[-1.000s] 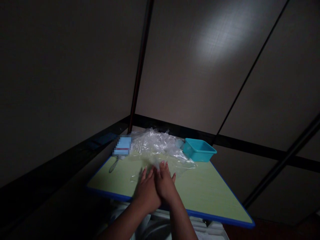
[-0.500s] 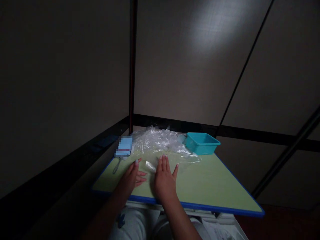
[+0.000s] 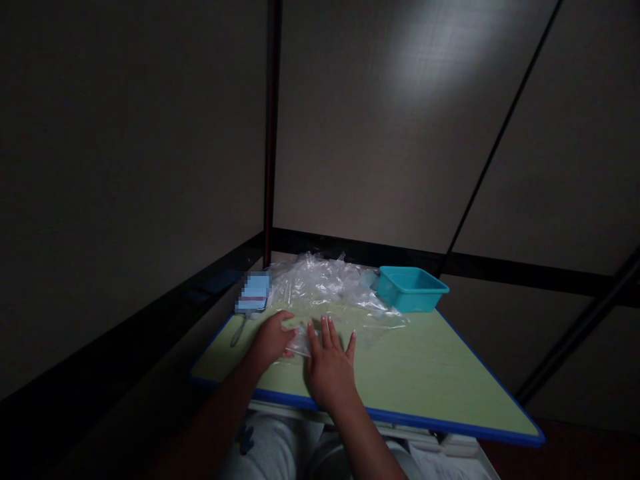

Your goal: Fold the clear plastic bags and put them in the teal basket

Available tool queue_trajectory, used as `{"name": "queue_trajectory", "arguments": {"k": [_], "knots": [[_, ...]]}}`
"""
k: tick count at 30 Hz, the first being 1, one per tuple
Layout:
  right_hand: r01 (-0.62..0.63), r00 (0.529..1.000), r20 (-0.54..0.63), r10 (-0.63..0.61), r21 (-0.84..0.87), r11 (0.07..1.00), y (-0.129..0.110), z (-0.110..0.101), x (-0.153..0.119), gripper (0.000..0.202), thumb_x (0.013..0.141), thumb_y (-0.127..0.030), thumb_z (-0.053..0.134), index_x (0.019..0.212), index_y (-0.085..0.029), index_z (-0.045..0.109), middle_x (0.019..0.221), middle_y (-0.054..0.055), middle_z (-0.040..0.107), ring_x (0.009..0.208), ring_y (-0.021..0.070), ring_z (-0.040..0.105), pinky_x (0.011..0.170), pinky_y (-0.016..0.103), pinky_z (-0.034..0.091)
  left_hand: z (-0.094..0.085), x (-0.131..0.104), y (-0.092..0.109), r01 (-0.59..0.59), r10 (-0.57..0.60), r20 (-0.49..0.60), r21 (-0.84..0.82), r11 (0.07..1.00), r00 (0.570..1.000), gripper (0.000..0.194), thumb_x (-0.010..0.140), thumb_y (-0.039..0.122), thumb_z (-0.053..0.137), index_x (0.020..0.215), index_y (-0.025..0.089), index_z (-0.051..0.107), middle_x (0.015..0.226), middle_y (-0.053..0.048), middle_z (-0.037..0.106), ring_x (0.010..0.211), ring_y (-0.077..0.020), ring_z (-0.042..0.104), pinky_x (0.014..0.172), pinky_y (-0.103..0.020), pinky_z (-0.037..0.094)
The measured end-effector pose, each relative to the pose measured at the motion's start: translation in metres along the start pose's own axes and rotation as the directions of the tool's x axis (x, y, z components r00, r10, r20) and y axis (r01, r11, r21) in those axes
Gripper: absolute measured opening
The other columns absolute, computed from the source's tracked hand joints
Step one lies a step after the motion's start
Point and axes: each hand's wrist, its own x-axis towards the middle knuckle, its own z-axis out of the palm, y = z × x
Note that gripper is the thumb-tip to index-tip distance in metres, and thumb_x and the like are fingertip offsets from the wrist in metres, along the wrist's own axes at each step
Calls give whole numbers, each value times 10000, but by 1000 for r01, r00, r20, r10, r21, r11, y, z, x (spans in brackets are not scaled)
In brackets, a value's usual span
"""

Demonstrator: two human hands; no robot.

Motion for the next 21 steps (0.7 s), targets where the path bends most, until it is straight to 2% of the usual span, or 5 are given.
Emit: {"name": "queue_trajectory", "arguments": {"k": [6,13,16,19,21], "knots": [[-118,990,79,116,24,993,13,-2,-6,655,828,-341,391,1418,-265,117,1484,32,64,1355,227,-1,1011,560,-97,-9,-6,2,2,-3,22,37,999,1000,325,761,155,485,1084,140,451,549,85,496,375,-71,500,375,-162,408],[-106,993,53,105,3,994,19,10,-6,627,836,-288,330,1421,-222,114,1482,54,68,1356,186,4,1020,510,-126,-12,-13,-5,-76,73,28,108,991,997,369,733,168,494,1098,144,449,536,105,443,339,-61,438,340,-158,324],[-108,992,57,108,-7,994,18,9,-6,629,832,-275,341,1419,-244,118,1484,47,65,1356,195,1,1016,513,-131,-12,-17,-12,-103,100,33,140,985,994,404,723,178,495,1123,154,442,529,110,427,353,-68,440,360,-166,326],[-106,992,61,106,-14,994,17,6,-6,628,829,-272,362,1413,-282,134,1486,34,59,1355,209,-15,1008,524,-139,-15,-22,-17,-136,136,16,231,963,991,423,724,196,501,1142,175,446,559,97,455,412,-83,473,417,-182,357],[-101,992,68,101,-17,995,16,5,-6,624,829,-273,372,1409,-300,144,1487,27,60,1353,213,-33,1004,529,-142,-16,-26,-18,-150,160,4,361,920,987,440,719,204,520,1154,186,457,599,77,495,511,-108,525,499,-201,393]]}}
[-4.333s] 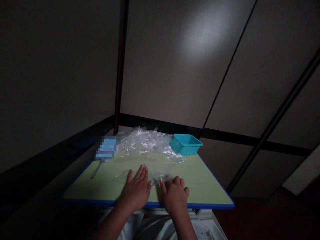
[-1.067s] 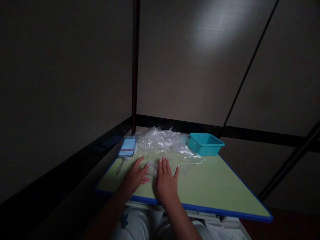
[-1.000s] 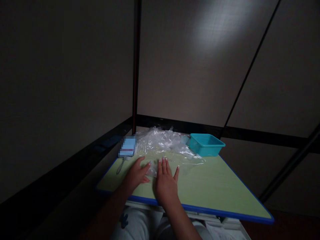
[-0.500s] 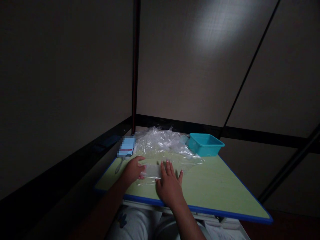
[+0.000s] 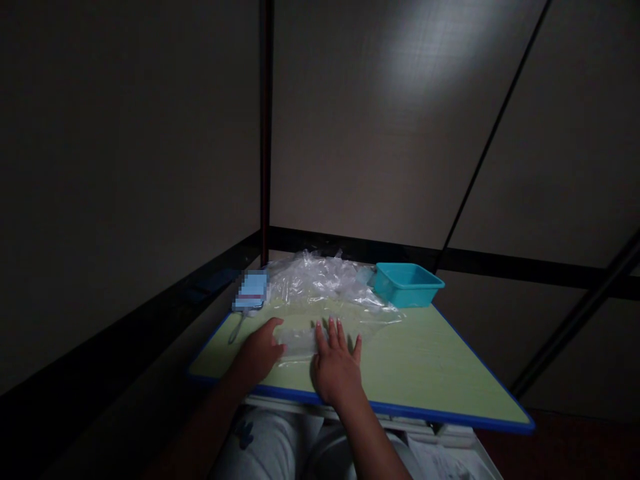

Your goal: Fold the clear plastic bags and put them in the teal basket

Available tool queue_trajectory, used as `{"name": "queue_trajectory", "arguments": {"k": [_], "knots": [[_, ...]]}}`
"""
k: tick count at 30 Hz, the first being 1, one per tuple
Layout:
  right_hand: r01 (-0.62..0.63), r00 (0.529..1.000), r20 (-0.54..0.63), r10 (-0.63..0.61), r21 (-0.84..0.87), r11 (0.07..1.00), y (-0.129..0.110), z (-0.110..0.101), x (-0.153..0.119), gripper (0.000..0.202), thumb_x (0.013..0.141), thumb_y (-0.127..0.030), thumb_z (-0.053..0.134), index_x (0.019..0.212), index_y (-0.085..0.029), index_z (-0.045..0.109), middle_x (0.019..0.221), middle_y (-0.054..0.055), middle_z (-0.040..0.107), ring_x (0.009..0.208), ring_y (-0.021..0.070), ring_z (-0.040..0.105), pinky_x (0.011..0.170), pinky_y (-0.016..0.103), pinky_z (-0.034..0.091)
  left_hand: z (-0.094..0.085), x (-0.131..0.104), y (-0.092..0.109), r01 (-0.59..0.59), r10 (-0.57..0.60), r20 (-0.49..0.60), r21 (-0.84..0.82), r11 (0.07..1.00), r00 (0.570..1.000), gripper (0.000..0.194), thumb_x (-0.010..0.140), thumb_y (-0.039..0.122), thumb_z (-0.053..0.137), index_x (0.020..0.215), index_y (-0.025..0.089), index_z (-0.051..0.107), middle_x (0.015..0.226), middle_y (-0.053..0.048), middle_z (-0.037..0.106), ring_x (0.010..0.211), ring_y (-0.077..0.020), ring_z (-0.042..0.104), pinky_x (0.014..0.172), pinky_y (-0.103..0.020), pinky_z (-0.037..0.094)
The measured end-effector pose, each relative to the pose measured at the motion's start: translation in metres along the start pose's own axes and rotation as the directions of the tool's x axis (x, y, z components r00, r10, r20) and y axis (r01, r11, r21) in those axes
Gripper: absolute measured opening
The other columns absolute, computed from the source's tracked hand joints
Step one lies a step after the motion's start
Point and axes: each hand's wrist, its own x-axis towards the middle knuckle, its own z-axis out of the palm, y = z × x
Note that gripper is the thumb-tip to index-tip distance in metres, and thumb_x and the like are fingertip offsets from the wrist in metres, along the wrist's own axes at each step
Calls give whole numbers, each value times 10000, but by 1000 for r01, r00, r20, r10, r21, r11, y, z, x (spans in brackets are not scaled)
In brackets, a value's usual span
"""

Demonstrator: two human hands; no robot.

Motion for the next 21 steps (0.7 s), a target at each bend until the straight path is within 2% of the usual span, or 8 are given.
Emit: {"name": "queue_trajectory", "arguments": {"k": [3,5,7,9,11,14,16,21], "knots": [[5,1000,-3,-5,0,1000,0,-1,0,622,829,-279,381,1404,-322,149,1487,21,70,1352,219,-43,1000,536,-144,-2,-9,3,-48,62,-51,242,969,997,487,713,225,560,1189,179,471,779,3,590,757,-169,579,684,-257,433],[8,1000,-8,-8,1,1000,-1,-1,0,618,833,-284,382,1401,-338,146,1487,18,75,1352,219,-38,996,541,-144,-1,-15,6,-113,171,-116,393,913,978,499,729,249,566,1215,179,478,982,-66,600,939,-219,553,813,-319,417],[13,1000,-2,-13,0,1000,-1,-2,0,612,838,-292,383,1399,-349,143,1487,16,76,1352,218,-37,994,543,-145,1,-20,7,-196,307,-144,510,837,941,482,754,268,555,1227,208,490,1182,-103,539,1114,-265,465,926,-393,355],[12,1000,8,-12,-2,1000,-2,-4,0,605,843,-300,384,1396,-357,146,1487,15,76,1352,222,-42,990,547,-148,5,-22,6,-282,404,-96,572,770,910,457,787,280,520,1241,244,485,1313,-88,463,1230,-280,362,1001,-456,265],[6,1000,11,-6,-4,1000,-3,-5,0,596,846,-305,384,1392,-368,153,1487,10,73,1351,228,-43,985,553,-153,10,-23,4,-368,449,5,582,725,894,460,821,290,469,1278,255,442,1379,-62,402,1288,-256,293,1042,-479,188],[-5,1000,8,5,-5,1000,-3,-4,0,597,841,-311,395,1387,-380,162,1487,4,70,1352,230,-33,983,554,-156,15,-19,4,-450,441,162,565,692,883,529,832,337,444,1340,226,352,1414,-62,344,1317,-219,248,1059,-454,170],[0,1000,-4,0,-1,1000,-2,-3,0,607,834,-326,412,1385,-382,165,1487,4,73,1353,227,-24,987,548,-154,18,-17,6,-477,425,230,562,676,875,566,824,363,451,1354,210,327,1425,-70,315,1322,-212,237,1061,-444,176],[19,1000,17,-20,26,999,1,-5,-1,612,827,-416,437,1379,-393,174,1488,6,47,1350,237,-49,978,566,-151,23,-16,14,-521,436,290,548,654,852,501,886,381,339,1354,202,332,1420,-89,308,1312,-204,267,1067,-469,135]]}}
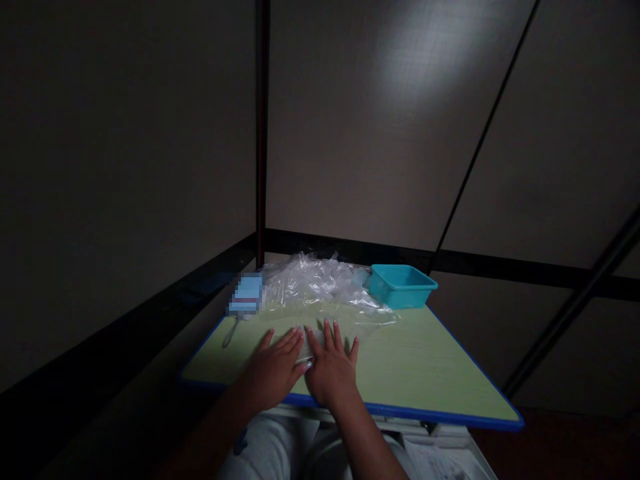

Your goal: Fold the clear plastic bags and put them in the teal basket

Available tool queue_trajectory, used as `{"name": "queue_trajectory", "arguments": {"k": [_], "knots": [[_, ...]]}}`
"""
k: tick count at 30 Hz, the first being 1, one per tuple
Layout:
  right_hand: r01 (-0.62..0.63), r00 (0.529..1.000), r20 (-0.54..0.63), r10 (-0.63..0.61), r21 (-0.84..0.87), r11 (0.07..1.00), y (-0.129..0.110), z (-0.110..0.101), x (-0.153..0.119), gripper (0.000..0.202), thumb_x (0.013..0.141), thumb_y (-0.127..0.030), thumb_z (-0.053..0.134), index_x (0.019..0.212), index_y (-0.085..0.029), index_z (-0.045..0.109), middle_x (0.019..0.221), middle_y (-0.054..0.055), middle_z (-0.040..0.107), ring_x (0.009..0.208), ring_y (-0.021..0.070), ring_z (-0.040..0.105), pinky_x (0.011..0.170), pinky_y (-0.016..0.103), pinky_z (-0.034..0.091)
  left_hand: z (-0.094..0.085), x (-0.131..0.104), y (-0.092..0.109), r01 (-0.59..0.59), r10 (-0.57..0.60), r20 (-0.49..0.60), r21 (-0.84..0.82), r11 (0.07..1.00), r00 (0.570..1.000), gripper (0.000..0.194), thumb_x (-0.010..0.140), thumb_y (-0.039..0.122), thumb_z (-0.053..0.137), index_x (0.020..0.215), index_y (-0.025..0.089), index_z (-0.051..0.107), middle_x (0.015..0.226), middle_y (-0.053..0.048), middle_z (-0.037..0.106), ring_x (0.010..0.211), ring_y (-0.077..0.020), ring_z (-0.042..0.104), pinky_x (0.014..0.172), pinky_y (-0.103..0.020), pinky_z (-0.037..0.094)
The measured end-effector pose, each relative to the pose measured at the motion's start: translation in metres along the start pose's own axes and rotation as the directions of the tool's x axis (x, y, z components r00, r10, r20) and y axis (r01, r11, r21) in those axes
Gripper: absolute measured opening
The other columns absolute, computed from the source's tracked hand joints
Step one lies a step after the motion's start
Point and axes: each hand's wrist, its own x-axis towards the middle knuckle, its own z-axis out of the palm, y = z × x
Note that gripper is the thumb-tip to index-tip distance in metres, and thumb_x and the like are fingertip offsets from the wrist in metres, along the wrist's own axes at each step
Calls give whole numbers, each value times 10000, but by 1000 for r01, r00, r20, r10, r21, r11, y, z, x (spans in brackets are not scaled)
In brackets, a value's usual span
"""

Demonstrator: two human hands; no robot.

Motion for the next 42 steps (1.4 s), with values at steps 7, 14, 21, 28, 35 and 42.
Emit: {"name": "queue_trajectory", "arguments": {"k": [7,14,21,28,35,42], "knots": [[-1,1000,31,0,12,1000,0,-5,0,581,848,-385,408,1378,-397,171,1486,-7,2,1346,236,-83,958,590,-164,7,-1,-5,-14,14,-2,-4,1000,1000,534,894,478,294,1355,212,332,1413,-98,320,1306,-217,281,1067,-477,120],[-11,1000,26,9,39,999,1,2,1,570,851,-344,393,1375,-402,178,1484,-1,11,1344,238,-92,938,626,-152,17,-5,-11,2,-2,-3,15,1000,1000,552,887,484,301,1368,213,304,1434,-93,274,1317,-224,253,1060,-471,141],[24,987,148,-56,209,978,20,-15,-3,665,855,-374,398,1404,-330,26,1468,0,-95,1341,218,-87,1032,551,62,9,-8,-8,-3,4,27,-36,999,1000,577,876,535,289,1376,247,273,1452,-81,224,1332,-222,211,1058,-488,133],[297,945,66,-322,249,922,17,-22,-23,484,929,-393,235,1400,-325,148,1458,-26,171,1351,168,84,1045,518,-93,9,-10,-8,-21,21,3,-41,999,1000,619,843,577,345,1380,284,251,1455,-77,229,1336,-247,191,1055,-503,122],[301,946,75,-317,168,939,27,-16,-33,496,923,-470,218,1388,-297,234,1434,17,255,1339,192,159,1068,512,-19,3,-9,-11,-44,48,80,-52,998,996,648,837,617,303,1395,314,174,1469,-68,163,1348,-253,136,1041,-562,78],[279,957,53,-286,118,953,31,-16,-39,494,917,-509,187,1373,-334,259,1448,14,211,1344,179,126,1078,478,57,-2,-7,-16,-7,14,124,-54,999,992,618,832,578,373,1380,363,187,1478,-63,133,1351,-257,104,1032,-570,77]]}}
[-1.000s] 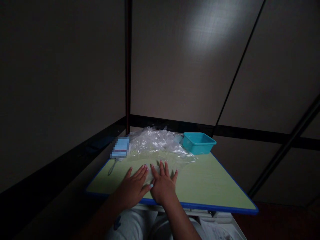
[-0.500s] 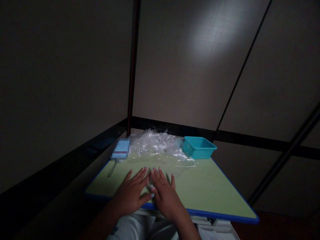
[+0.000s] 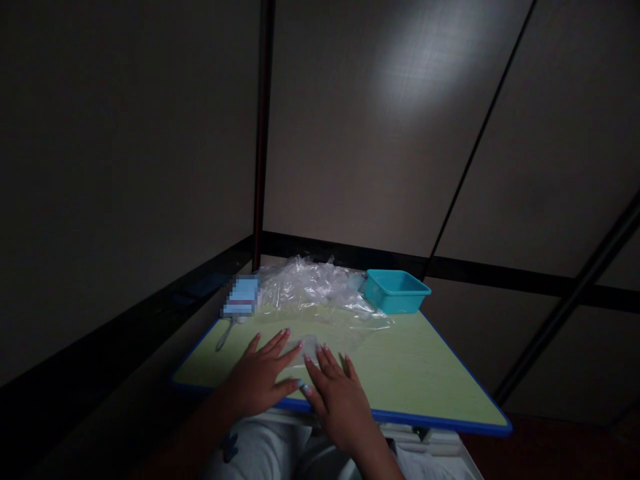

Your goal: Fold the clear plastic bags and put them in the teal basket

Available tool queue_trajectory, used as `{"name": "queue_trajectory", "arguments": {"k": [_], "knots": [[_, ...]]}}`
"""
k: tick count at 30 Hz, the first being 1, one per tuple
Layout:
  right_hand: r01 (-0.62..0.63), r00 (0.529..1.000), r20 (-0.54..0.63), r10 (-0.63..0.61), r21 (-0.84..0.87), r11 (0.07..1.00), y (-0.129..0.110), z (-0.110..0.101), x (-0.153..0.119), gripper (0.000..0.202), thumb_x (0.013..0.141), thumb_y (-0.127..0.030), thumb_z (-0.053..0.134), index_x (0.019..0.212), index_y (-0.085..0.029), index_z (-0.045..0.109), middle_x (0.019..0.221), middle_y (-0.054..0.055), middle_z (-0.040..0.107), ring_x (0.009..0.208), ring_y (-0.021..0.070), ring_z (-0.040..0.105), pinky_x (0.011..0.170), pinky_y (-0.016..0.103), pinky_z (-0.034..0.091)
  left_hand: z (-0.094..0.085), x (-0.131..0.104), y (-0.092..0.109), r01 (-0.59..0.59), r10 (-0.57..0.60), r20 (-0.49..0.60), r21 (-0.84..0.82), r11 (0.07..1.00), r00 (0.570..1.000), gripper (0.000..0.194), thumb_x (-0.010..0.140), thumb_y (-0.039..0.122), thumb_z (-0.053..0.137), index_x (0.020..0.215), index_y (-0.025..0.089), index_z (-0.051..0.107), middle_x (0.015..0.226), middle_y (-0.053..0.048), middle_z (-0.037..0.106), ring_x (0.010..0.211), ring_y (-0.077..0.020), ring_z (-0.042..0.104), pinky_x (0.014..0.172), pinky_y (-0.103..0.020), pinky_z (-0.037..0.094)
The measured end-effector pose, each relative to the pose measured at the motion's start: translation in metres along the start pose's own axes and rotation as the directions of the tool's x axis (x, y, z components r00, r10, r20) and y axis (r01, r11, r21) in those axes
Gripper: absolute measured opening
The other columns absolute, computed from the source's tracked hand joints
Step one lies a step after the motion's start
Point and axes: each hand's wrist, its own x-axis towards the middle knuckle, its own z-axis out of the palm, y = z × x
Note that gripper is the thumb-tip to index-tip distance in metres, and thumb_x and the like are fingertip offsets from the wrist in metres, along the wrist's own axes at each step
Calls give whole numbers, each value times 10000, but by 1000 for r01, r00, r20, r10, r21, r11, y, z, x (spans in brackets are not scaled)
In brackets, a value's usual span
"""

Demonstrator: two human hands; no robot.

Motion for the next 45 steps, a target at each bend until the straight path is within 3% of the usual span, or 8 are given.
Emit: {"name": "queue_trajectory", "arguments": {"k": [6,11,14,19,30,38,45], "knots": [[-14,1000,-12,14,-7,1000,-2,2,0,498,913,-516,193,1369,-334,275,1447,27,219,1345,189,124,1075,487,52,-2,2,7,-3,3,-44,0,1000,999,595,850,565,349,1381,329,219,1469,-60,181,1350,-256,119,1036,-578,14],[-29,999,-24,29,-17,999,-3,5,0,483,924,-475,187,1375,-320,265,1456,35,185,1346,205,115,1070,504,59,-11,16,28,-191,189,-33,-115,975,981,555,900,449,313,1401,323,110,1464,0,205,1334,-184,207,1077,-507,21],[-15,1000,-28,14,-26,1000,-2,7,0,487,921,-475,208,1368,-301,294,1458,46,171,1347,212,104,1069,510,60,-9,25,32,-222,229,20,-166,961,973,525,917,418,277,1400,327,93,1460,9,219,1325,-167,232,1079,-502,40],[-10,999,-41,9,-25,1000,-1,10,-1,477,918,-486,203,1310,-296,398,1460,41,169,1350,203,96,1061,525,61,2,32,23,-173,182,46,-152,973,982,518,916,455,253,1398,285,169,1465,-20,201,1346,-189,159,1075,-496,82],[-32,998,-50,31,-16,999,-2,11,1,481,908,-513,223,1308,-304,388,1453,58,219,1347,215,121,1053,532,40,8,37,23,-92,108,71,-194,977,992,506,920,479,203,1378,271,251,1461,-6,215,1342,-164,173,1079,-458,126],[-31,998,-51,30,-17,999,-2,9,0,485,902,-526,226,1311,-316,380,1451,54,228,1347,213,117,1052,529,38,6,33,26,-42,47,43,-103,994,998,489,913,510,169,1365,345,257,1462,26,218,1349,-201,143,1056,-496,144],[-50,998,-26,49,-22,999,-3,7,0,512,898,-543,213,1346,-326,329,1446,57,242,1342,232,141,1048,534,20,14,27,1,77,-76,10,-16,997,997,541,899,525,203,1385,290,229,1468,-28,182,1346,-217,157,1039,-502,170]]}}
